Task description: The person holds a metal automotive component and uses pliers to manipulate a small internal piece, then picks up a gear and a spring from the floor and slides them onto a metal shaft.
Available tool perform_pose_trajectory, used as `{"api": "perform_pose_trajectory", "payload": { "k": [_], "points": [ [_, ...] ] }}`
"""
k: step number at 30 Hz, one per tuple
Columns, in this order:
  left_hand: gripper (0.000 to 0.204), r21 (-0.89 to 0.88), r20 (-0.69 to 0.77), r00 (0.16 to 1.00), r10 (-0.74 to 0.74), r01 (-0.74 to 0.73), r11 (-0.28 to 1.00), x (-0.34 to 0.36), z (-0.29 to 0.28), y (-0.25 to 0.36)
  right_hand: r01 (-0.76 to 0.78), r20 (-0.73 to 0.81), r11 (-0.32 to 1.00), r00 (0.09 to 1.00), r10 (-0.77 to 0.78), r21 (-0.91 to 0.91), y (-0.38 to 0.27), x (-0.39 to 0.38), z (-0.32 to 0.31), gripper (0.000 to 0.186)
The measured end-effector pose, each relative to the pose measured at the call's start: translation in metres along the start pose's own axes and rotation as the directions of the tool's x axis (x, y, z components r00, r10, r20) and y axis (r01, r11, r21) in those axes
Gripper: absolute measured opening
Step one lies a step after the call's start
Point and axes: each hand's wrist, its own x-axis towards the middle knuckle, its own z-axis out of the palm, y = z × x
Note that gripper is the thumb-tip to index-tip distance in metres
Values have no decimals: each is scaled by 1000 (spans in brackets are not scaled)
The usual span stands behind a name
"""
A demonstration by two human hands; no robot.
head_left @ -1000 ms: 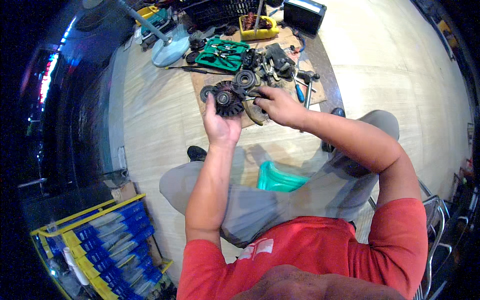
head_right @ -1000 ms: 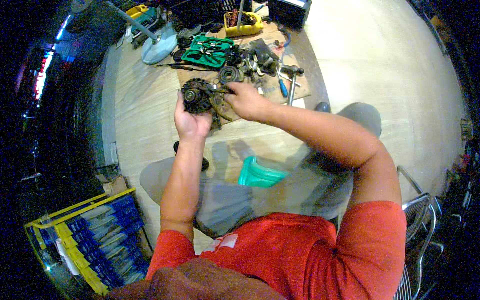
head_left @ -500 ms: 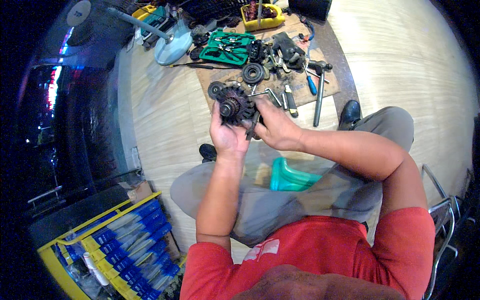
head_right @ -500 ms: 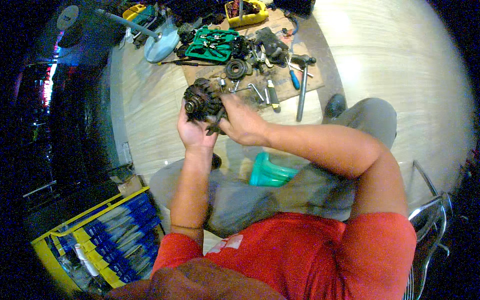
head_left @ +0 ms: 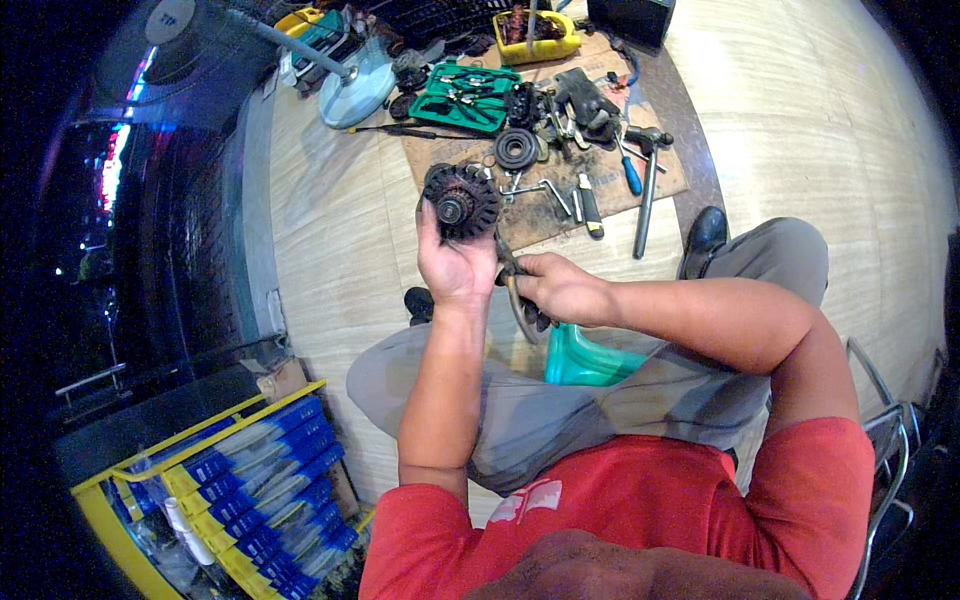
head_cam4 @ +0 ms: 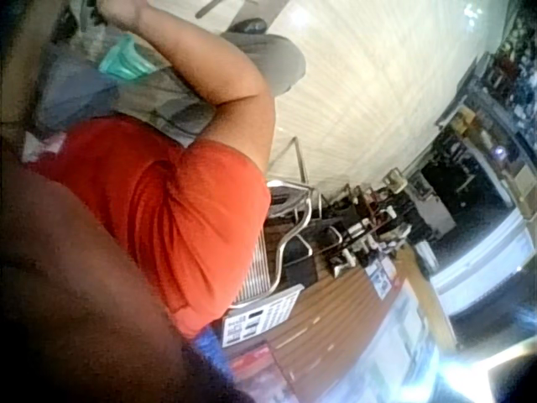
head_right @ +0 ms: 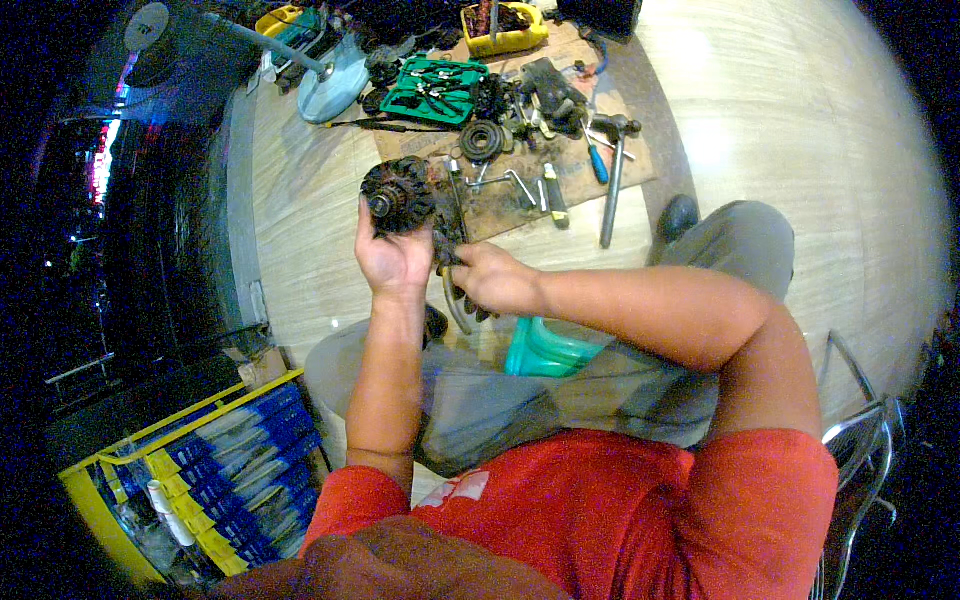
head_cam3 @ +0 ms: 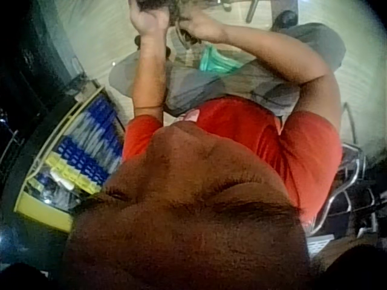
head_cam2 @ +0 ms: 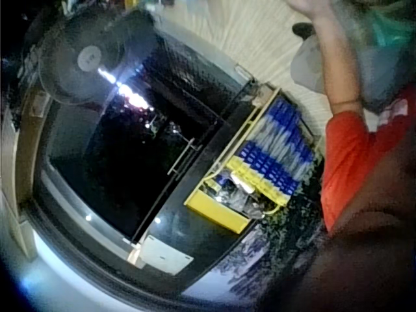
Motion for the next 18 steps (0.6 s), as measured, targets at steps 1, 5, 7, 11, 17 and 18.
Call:
{"api": "perform_pose_trajectory", "payload": {
  "k": [1, 5, 7, 11, 17, 18],
  "points": [
    [30, 8, -3, 1000, 9, -9, 1000, -1, -1, 1, -48, 52, 994, 998, 43, 99, 1, -2, 0, 19],
    [29, 51, -3, 999, 38, -37, 998, -2, -7, 5, -279, 231, 830, 955, 186, 483, -16, -11, -5, 11],
    [29, 86, 8, 998, 60, -61, 994, -4, -7, 8, -264, 272, 785, 954, 127, 560, -18, -12, -10, 16],
    [28, 50, 28, 998, 62, -64, 997, -4, -7, 10, -276, 331, 681, 942, 52, 679, -13, -13, -14, 22],
    [29, 93, 17, 997, 72, -73, 993, -4, -10, 11, -363, 358, 568, 925, 125, 739, -4, -10, -17, 26],
    [30, 108, 5, 997, 79, -79, 991, -4, -11, 11, -323, 338, 601, 937, 93, 731, -5, -9, -15, 33]
  ]
}}
